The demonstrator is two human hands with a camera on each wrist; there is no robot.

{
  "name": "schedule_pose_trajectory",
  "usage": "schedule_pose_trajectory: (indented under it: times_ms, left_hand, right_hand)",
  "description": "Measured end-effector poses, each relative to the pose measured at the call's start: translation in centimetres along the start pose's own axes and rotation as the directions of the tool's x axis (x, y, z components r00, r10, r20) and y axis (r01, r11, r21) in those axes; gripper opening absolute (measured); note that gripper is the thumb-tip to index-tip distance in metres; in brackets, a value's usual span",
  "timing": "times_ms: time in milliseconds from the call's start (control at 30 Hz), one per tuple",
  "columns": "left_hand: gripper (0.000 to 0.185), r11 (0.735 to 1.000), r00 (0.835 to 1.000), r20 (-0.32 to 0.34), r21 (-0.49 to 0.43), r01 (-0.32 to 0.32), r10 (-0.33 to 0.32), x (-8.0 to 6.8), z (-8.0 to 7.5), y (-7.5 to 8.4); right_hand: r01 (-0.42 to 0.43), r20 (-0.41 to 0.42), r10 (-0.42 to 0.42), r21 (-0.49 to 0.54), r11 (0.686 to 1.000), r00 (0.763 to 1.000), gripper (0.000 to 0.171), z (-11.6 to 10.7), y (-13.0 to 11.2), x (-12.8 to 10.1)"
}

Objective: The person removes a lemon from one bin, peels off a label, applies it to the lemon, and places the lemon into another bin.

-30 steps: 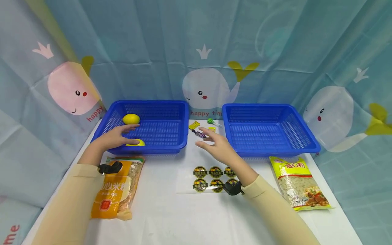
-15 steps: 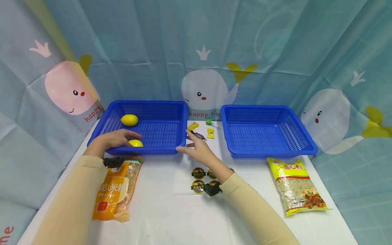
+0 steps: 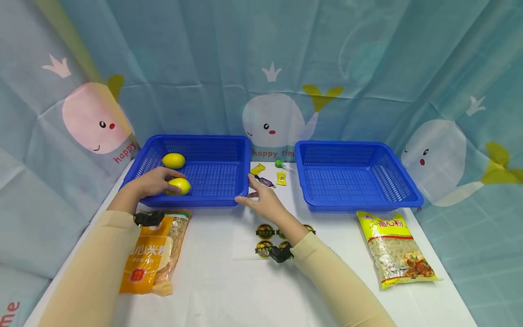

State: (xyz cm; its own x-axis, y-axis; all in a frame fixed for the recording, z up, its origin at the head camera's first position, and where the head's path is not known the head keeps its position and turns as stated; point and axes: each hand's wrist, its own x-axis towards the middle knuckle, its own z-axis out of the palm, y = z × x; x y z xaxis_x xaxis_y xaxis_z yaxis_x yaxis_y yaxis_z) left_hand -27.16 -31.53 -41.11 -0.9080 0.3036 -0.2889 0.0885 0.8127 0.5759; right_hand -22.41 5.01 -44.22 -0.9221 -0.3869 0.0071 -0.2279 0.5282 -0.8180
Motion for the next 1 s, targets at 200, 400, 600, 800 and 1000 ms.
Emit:
schedule_pose_trajectory:
  times_ms: [200,400,600,800,1000]
  left_hand:
    - [0.056,0.999,0.997,-0.072,0.033,-0.025,0.027,-0.6,-0.4,1.3]
    - [0.062,0.999,0.990,-0.134,0.036,-0.040,0.045,-1.6,-0.5,2.8]
    - [0.066,0.993,0.970,-0.216,0.018,-0.114,0.115,-3.2,0.1,3.9]
    - [0.062,0.981,0.954,-0.255,-0.074,-0.182,0.158,-4.4,1.6,5.2]
    - [0.054,0.961,0.937,-0.287,-0.129,-0.244,0.199,-5.6,3.7,7.1]
  right_hand:
    - [-0.003,0.004,0.003,0.002,1.000,1.000,0.094,-0.1,0.1,0.0]
    - [-0.009,0.009,0.009,0.006,1.000,1.000,0.093,-0.2,0.0,0.0]
    - [-0.004,0.009,0.004,0.013,1.000,1.000,0.092,0.1,0.0,-0.2]
    - [-0.011,-0.002,0.011,0.042,0.999,1.000,0.088,0.0,0.2,-0.5]
    - [-0.015,-0.045,0.017,0.053,0.998,0.999,0.083,-0.8,-0.1,-1.3]
